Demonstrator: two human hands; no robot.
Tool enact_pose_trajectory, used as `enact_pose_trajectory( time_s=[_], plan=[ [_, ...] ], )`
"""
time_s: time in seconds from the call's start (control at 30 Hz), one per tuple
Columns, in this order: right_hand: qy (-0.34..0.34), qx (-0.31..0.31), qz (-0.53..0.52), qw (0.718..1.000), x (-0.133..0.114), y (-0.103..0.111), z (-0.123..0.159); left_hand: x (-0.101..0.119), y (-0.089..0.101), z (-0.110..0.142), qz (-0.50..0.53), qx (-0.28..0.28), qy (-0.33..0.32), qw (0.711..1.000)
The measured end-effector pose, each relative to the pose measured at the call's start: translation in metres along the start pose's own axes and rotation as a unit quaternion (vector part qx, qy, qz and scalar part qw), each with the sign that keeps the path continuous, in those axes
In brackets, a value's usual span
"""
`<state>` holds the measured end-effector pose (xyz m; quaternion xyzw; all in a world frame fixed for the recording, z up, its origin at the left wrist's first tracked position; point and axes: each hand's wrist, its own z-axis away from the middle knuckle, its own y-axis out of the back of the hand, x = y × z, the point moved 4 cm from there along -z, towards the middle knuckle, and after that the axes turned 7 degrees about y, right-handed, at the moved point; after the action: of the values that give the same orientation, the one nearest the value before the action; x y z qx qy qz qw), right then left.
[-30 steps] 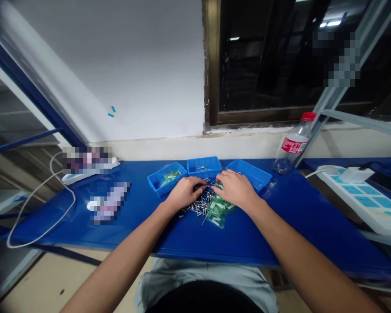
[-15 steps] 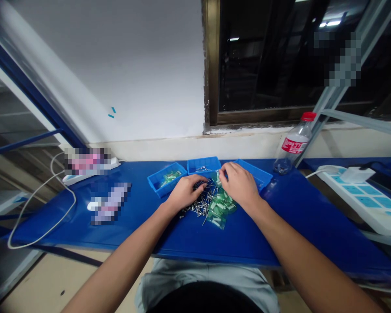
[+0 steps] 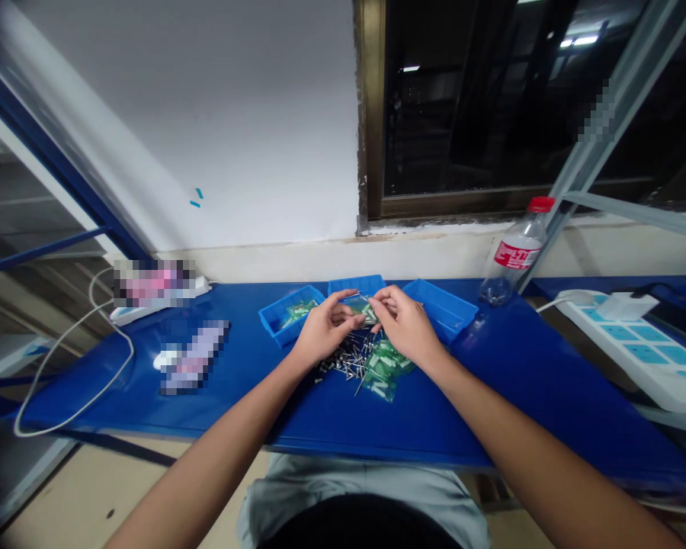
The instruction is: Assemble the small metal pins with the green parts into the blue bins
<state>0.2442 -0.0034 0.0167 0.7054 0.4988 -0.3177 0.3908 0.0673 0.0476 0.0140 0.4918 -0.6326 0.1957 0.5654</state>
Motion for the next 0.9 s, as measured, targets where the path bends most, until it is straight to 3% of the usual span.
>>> enact_pose_trajectory(
  time_s=[0.27,0.5,0.7,0.9],
  plan=[
    [-0.046,0.007,-0.119,0.992,0.013,-0.002,-0.004,0.004,0.005,-0.001,-0.018,0.038,-0.028,0.999],
    [-0.085,0.035,-0.146,0.985,0.015,0.002,-0.003,0.029,0.0,0.011,-0.149,0.009,-0.163,0.975],
    [-0.095,0.037,-0.185,0.977,0.012,0.0,-0.002,0.024,-0.001,0.008,-0.229,-0.005,-0.249,0.941],
    [-0.112,0.03,-0.174,0.978,0.016,0.002,-0.002,0.022,0.002,0.009,-0.225,0.028,-0.286,0.931]
  ],
)
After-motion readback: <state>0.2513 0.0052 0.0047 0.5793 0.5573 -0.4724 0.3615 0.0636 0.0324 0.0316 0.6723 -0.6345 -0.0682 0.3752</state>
